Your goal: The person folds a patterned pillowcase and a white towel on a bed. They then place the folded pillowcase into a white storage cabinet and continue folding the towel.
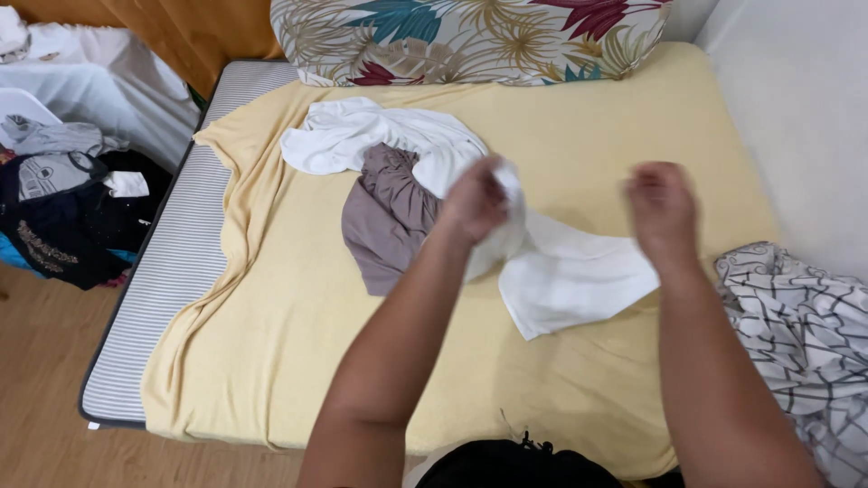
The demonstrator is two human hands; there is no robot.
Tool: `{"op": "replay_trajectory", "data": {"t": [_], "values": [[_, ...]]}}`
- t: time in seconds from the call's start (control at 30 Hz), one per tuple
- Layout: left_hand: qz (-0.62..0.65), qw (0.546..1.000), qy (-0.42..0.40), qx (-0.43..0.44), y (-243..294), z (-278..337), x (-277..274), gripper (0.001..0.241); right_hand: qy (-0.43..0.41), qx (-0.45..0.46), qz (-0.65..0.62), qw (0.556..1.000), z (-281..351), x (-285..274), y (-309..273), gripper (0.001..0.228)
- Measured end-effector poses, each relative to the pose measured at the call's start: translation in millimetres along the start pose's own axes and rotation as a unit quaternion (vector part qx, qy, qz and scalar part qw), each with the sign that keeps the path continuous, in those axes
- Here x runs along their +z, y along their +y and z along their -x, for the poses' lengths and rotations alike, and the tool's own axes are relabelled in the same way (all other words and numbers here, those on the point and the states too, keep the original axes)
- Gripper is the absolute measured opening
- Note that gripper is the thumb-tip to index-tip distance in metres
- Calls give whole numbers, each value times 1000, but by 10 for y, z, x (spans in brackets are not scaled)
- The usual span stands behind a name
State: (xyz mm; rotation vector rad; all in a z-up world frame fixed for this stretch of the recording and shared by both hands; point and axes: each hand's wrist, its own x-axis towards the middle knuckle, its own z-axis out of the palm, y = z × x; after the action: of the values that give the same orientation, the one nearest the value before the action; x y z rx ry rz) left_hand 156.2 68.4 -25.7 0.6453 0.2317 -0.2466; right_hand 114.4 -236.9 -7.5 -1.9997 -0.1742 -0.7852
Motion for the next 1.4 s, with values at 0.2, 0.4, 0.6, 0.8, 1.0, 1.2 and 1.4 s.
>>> {"op": "replay_trajectory", "data": {"t": [0.2,0.4,0.6,0.8,1.0,1.2,1.4], "values": [[-204,972,-87,-81,-438,590,559,27,-354,142,-32,924,-6,417,-973,66],[-389,920,-35,-25,-287,681,374,27,-351,208,-187,894,81,572,-545,27],[-613,719,-62,320,-523,428,-6,30,-338,285,-254,860,-6,528,-654,14],[-524,833,-2,177,-367,619,358,20,-326,261,-250,874,-3,358,-588,17],[-546,812,18,205,-421,452,491,25,-315,97,-121,936,-70,176,-775,32],[-543,809,22,226,-529,570,582,20,-287,-121,43,949,-231,155,-871,24],[-575,704,51,414,-830,554,225,21,-311,-68,-36,947,-384,41,-1001,13]]}}
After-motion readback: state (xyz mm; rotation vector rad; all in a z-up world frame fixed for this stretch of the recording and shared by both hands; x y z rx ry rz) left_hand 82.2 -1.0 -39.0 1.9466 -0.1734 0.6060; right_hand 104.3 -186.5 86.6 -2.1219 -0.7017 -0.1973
